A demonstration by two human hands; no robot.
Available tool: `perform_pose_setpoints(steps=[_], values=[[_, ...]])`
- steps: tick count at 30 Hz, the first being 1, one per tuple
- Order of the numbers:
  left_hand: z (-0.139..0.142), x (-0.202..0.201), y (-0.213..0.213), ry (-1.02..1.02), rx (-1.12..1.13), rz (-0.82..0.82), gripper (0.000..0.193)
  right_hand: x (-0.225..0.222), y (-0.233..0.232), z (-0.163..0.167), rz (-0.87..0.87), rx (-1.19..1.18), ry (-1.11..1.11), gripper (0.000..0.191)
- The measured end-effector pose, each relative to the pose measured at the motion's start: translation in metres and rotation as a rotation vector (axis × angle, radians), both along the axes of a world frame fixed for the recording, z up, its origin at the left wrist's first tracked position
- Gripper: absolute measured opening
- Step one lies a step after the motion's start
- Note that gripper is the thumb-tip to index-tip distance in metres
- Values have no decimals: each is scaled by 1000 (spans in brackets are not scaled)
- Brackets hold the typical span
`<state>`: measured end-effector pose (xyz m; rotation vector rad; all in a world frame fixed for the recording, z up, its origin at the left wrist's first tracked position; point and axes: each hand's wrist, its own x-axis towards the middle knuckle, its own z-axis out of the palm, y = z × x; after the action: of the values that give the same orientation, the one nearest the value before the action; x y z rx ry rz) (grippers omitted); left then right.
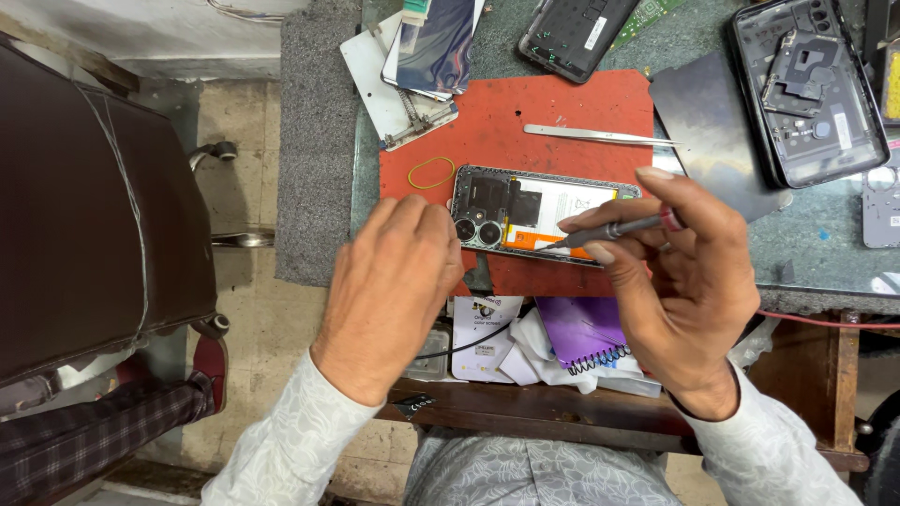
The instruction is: The person uses a screwdriver and tweezers to remove screws and small parts from the back of a smartphone. They then flip the phone over, press the power button to turn it on, and inspect the screen and edges.
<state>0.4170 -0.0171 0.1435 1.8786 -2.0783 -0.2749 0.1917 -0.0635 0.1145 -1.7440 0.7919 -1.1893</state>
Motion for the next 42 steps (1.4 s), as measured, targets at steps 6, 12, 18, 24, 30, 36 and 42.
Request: perform_pose_setpoints(steps=[6,12,18,24,30,36,42], values=[[-2,11,6,-30,-136,-55,28,31,-15,11,103,-272,204,50],[-3,37,8,424,34,154,13,67,-26,10,194,-239,268,57],[-9,63,13,616,31,315,11,91,-25,9,206,-222,308,58],[-17,87,-17,537,-170,179,10,97,-23,10,212,-225,333,59],[-32,99,-96,498,-354,-134,10,98,-25,11,218,-231,353,57],[-54,72,-177,388,-420,-339,12,101,-29,10,153,-290,400,54],[-74,59,-208,330,-418,-368,13,99,-32,8,113,-288,375,56]])
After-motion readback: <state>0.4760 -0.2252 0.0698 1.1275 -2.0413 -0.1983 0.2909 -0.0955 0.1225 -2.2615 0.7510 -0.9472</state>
